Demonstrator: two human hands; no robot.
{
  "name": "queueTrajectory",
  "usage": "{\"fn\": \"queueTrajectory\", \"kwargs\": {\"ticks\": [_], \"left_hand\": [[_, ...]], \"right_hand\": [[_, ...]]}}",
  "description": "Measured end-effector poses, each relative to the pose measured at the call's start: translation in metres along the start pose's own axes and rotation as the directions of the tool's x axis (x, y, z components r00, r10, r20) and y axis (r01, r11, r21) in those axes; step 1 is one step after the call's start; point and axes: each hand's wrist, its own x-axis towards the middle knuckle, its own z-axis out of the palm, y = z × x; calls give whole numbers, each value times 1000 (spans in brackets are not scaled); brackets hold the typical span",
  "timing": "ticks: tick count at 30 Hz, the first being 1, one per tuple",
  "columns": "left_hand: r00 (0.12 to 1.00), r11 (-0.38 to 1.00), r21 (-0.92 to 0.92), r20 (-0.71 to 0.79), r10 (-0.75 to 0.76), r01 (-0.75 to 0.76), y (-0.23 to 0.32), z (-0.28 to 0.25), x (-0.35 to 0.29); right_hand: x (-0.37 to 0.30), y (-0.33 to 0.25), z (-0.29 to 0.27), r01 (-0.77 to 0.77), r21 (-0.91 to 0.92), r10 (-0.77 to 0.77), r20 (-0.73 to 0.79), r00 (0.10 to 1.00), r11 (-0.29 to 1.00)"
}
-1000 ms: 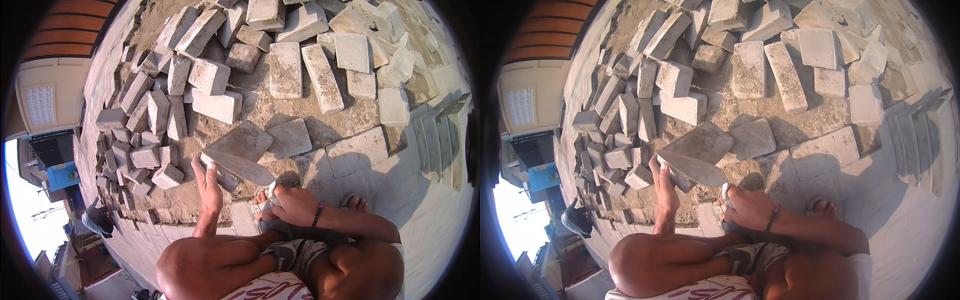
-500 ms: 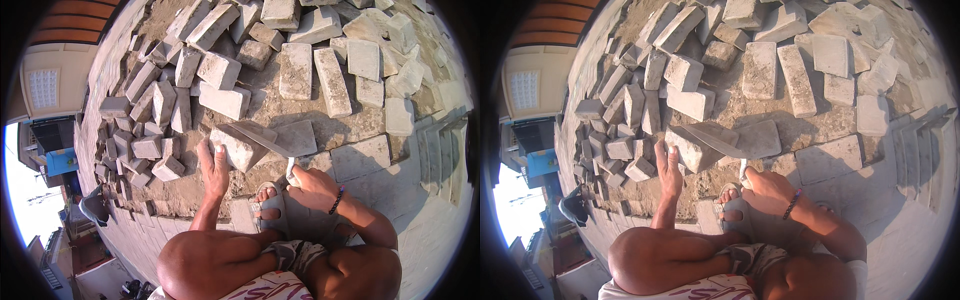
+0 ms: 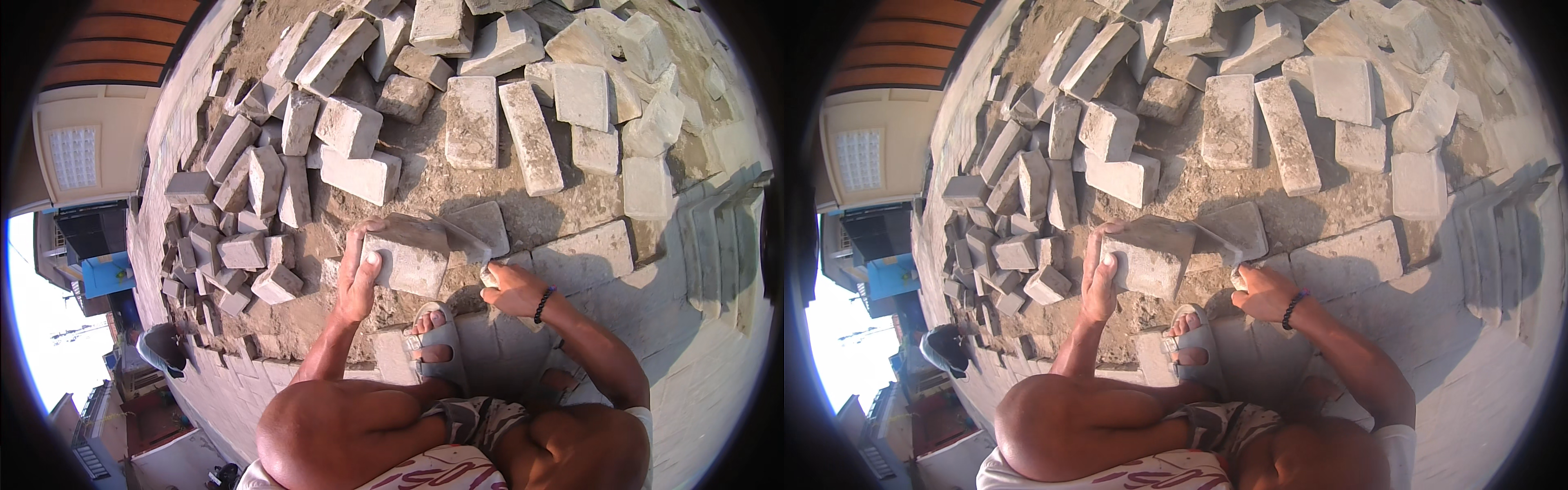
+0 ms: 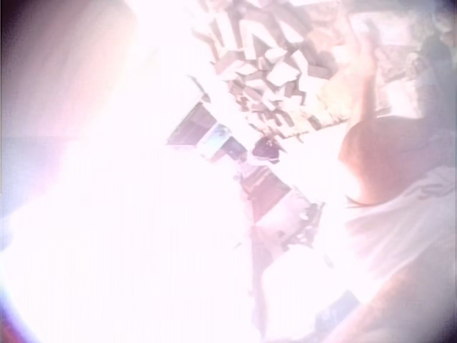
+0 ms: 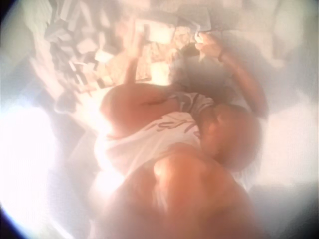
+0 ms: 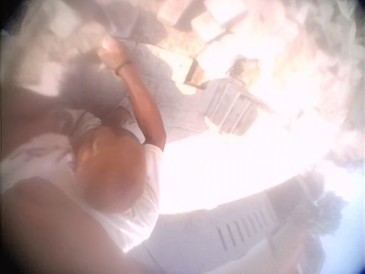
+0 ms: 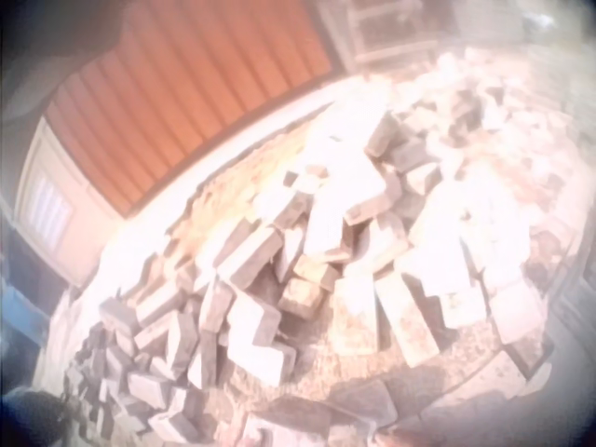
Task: The person repeatedly picks up rectangular bricks from a pile, uses a trowel to scrape and wipe their surfaces, and places them back into the pile. The person handles bricks one at a time, turning them over to clean different sides.
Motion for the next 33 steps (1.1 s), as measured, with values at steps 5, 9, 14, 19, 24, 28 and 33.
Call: {"fn": "queueTrajectory", "kwargs": {"ticks": [5, 9, 14, 19, 24, 28, 33], "left_hand": [[990, 990, 8, -43, 138, -138, -1, 14, -4], [977, 975, 54, 2, 215, -215, -17, 20, -9], [978, 894, 396, 73, 197, -210, -10, 27, -13], [984, 851, 507, -33, 177, -136, 3, 49, -6], [974, 861, 502, -150, 172, -75, 1, 55, -1], [987, 901, 430, -159, 24, 48, 8, 51, 9], [949, 993, -50, -294, -112, 102, 13, 24, 22]], "right_hand": [[-42, -13, -4, 128, 261, -77, -198, 977, 957], [-63, -19, -8, 180, 138, -157, -162, 974, 974], [-73, -26, -12, 209, 108, -174, -263, 949, 972], [-108, -53, -14, 353, -27, -338, -366, 867, 935], [-81, -25, 6, 194, -236, -269, -348, 898, 952], [-71, 11, -35, -110, -104, 63, -378, 924, 989], [-101, 20, -40, 98, 133, -32, -430, 902, 986]]}}
